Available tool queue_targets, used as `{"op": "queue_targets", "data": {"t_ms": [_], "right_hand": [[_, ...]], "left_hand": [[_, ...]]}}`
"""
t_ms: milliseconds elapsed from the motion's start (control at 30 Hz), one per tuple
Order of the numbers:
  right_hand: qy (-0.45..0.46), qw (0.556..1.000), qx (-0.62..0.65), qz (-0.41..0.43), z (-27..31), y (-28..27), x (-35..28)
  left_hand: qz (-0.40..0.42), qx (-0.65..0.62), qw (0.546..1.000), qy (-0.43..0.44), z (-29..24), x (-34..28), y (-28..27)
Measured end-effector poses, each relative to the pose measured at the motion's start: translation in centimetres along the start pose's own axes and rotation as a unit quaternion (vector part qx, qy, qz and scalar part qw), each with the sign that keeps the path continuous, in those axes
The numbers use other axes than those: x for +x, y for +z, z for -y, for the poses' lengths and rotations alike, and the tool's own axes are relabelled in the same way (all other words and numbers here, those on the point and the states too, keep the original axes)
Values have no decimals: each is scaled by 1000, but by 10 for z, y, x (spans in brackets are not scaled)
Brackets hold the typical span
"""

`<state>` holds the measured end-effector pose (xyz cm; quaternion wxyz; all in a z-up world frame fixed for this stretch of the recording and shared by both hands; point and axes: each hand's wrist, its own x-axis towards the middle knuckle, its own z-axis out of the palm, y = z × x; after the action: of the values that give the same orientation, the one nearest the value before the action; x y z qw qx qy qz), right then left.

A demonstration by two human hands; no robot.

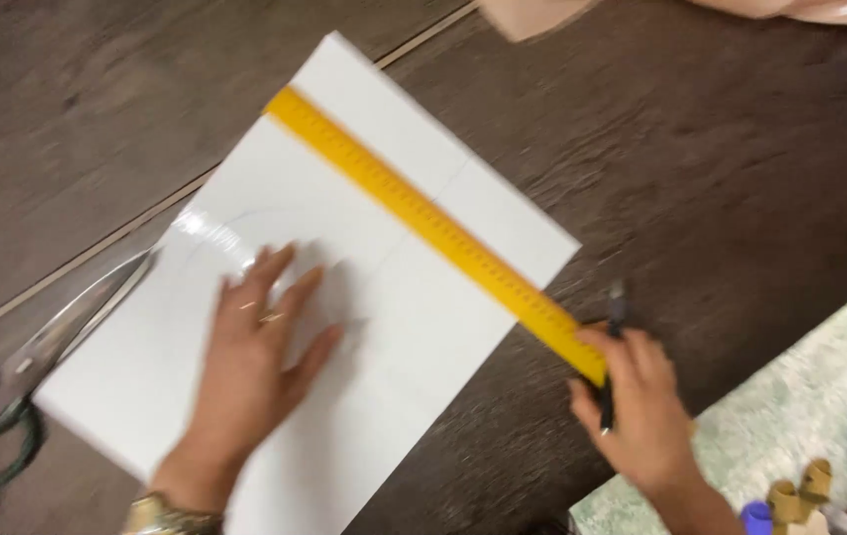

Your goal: The person uses a yellow ruler and a black pen to draw straight lines and curves on a white sheet of paper. They then place a piece of brown paper over the drawing, align it, and continue drawing lines on the white paper.

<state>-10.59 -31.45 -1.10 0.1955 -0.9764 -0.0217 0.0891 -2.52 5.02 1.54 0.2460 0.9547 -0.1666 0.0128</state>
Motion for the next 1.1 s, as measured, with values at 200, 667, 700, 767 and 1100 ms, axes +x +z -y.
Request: {"op": "queue_targets", "data": {"t_ms": [200,667,700,767,1100], "right_hand": [[-2,998,-49,44,9,0,22],[49,953,232,-186,67,2,-72],[14,961,213,-177,68,0,-79],[21,966,197,-167,82,-4,-85],[-40,980,169,-94,97,6,-98]], "left_hand": [[96,94,991,-23,57,-93,-31],[-18,-118,974,-192,11,-128,-21],[-39,-62,989,-129,17,-132,-33],[-1,10,997,-76,44,-140,-39],[3,20,974,-224,10,-200,7]]}}
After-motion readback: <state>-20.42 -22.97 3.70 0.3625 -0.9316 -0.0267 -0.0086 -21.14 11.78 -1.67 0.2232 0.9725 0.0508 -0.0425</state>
